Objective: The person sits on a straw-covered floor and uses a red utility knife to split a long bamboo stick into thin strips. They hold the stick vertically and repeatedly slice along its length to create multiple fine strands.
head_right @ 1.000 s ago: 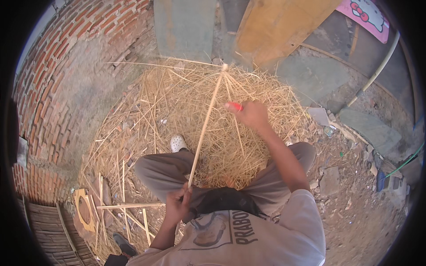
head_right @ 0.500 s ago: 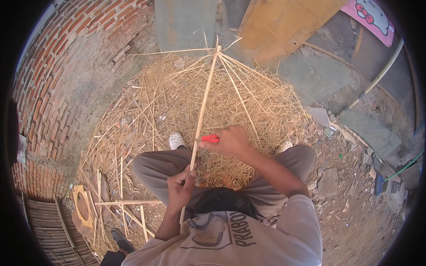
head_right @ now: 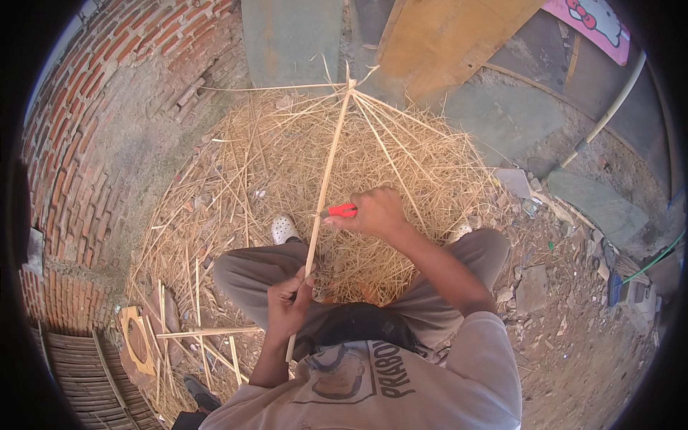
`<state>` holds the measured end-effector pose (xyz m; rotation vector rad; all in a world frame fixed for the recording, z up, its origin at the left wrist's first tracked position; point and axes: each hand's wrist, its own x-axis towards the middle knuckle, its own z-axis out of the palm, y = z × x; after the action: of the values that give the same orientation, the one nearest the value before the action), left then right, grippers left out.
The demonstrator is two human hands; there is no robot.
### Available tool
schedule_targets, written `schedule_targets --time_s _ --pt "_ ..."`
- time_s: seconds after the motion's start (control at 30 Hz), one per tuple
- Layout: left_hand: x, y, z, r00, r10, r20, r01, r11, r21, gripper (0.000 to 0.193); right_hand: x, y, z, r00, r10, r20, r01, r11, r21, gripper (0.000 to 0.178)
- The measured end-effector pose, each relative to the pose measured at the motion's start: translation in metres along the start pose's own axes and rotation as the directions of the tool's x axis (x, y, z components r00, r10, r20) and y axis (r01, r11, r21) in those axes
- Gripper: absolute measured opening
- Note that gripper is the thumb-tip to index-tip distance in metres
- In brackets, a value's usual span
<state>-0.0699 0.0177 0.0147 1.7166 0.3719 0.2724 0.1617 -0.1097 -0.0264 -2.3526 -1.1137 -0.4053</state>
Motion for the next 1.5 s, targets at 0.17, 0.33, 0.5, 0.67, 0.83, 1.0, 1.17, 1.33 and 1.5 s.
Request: schedule_targets --time_s 0.17,0.33,0.5,0.67,0.83,1.0,1.17,1.33,1.5 --pt "-0.011 -0.01 -0.006 0.995 0.051 0.088 -0.057 0.996 0.062 0.019 0.017 0.027 -0.002 0.934 0.328 0.142 -0.325 0.945 -0.042 0.075" --pt "-0.027 -0.014 -0.006 0.998 0.015 0.058 -0.018 0.999 0.044 0.013 0.011 0.027 -0.007 0.957 0.26 0.127 -0.261 0.965 -0.009 0.078" --pt "-0.023 -0.018 -0.009 1.0 0.006 -0.022 -0.006 1.0 -0.029 0.019 -0.02 -0.036 -0.004 0.982 -0.012 0.188 0.001 0.998 0.059 0.078" --pt "-0.033 -0.026 -0.013 0.986 0.058 0.156 -0.082 0.985 0.151 0.019 0.009 0.033 -0.001 0.921 0.369 0.127 -0.371 0.929 -0.009 0.075" --pt "-0.03 -0.018 -0.012 0.998 0.055 0.002 -0.055 0.997 0.045 0.011 -0.012 -0.017 0.002 0.978 0.068 0.195 -0.079 0.995 0.053 0.077" --pt "-0.03 -0.009 -0.016 0.985 0.144 0.095 -0.159 0.974 0.164 0.016 0.0 0.014 -0.001 0.976 0.182 0.116 -0.183 0.983 -0.004 0.077" --pt "-0.03 -0.018 -0.02 0.99 0.117 0.078 -0.129 0.976 0.174 0.013 -0.013 -0.019 -0.003 0.984 0.069 0.166 -0.082 0.994 0.073 0.076" --pt "-0.026 -0.014 -0.02 0.997 -0.063 0.046 0.067 0.993 -0.099 0.02 -0.022 -0.034 -0.005 0.989 -0.092 0.112 0.083 0.993 0.085 0.076" --pt "-0.017 -0.01 -0.011 0.985 -0.134 0.108 0.156 0.96 -0.234 0.027 0.007 0.003 0.003 0.977 0.133 0.164 -0.137 0.99 0.012 0.077"
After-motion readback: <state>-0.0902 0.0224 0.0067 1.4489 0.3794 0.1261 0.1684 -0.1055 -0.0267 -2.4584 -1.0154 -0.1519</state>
